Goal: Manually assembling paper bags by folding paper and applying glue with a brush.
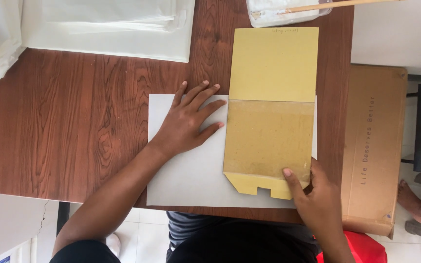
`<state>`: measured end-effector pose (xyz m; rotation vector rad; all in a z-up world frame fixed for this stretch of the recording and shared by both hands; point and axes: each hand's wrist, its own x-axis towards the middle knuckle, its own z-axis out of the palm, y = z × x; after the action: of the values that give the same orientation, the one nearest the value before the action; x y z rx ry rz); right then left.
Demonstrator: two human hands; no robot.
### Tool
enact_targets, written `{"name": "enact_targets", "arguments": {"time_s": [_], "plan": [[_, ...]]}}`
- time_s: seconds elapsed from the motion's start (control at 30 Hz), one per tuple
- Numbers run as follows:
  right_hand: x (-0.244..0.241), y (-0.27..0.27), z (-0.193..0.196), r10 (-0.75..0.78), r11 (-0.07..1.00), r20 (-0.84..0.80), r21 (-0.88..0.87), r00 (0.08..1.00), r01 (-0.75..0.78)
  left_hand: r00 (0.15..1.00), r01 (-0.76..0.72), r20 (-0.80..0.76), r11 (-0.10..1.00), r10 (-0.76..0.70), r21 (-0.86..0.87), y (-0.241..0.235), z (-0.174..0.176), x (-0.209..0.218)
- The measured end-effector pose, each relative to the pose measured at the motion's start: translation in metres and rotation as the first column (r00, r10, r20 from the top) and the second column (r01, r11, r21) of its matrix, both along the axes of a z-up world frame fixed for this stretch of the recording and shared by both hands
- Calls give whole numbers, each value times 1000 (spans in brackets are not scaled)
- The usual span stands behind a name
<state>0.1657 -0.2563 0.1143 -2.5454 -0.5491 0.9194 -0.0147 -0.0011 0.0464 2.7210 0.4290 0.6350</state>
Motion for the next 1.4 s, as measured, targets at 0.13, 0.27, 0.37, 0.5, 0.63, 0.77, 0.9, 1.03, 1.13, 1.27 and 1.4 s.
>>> {"name": "enact_targets", "arguments": {"time_s": [0.13,0.27,0.37,0.5,0.63,0.77,0.9,1.03,1.13,1.27,1.4], "plan": [[5,-10,-17,152,967,249,-238,957,-92,1000,17,9,1000,-17,13,0,3,-1],[13,-27,-39,333,889,718,-23,612,-458,999,38,-1,999,-38,-8,0,5,-2],[14,-28,-44,340,823,767,37,544,-567,999,41,-5,999,-41,4,0,6,-2],[15,-31,-53,334,779,800,64,499,-624,999,29,-35,1000,-30,-11,-2,9,-1],[17,-31,-56,319,750,800,114,508,-651,998,31,-48,999,-32,-22,-2,11,-2],[17,-32,-57,297,734,813,141,501,-664,998,28,-55,999,-30,-26,-2,12,-1],[17,-32,-57,328,733,803,116,498,-670,996,37,-76,999,-40,-38,-1,12,-2],[19,-34,-55,372,702,790,103,487,-704,997,34,-70,998,-37,-44,-2,12,-3],[19,-35,-52,389,700,784,90,484,-709,996,38,-75,998,-40,-40,-2,11,-4],[20,-35,-50,446,697,769,21,457,-717,996,35,-82,999,-38,-38,-1,10,-4],[18,-36,-55,420,712,781,31,462,-701,994,55,-91,998,-58,-44,0,10,-6]]}}
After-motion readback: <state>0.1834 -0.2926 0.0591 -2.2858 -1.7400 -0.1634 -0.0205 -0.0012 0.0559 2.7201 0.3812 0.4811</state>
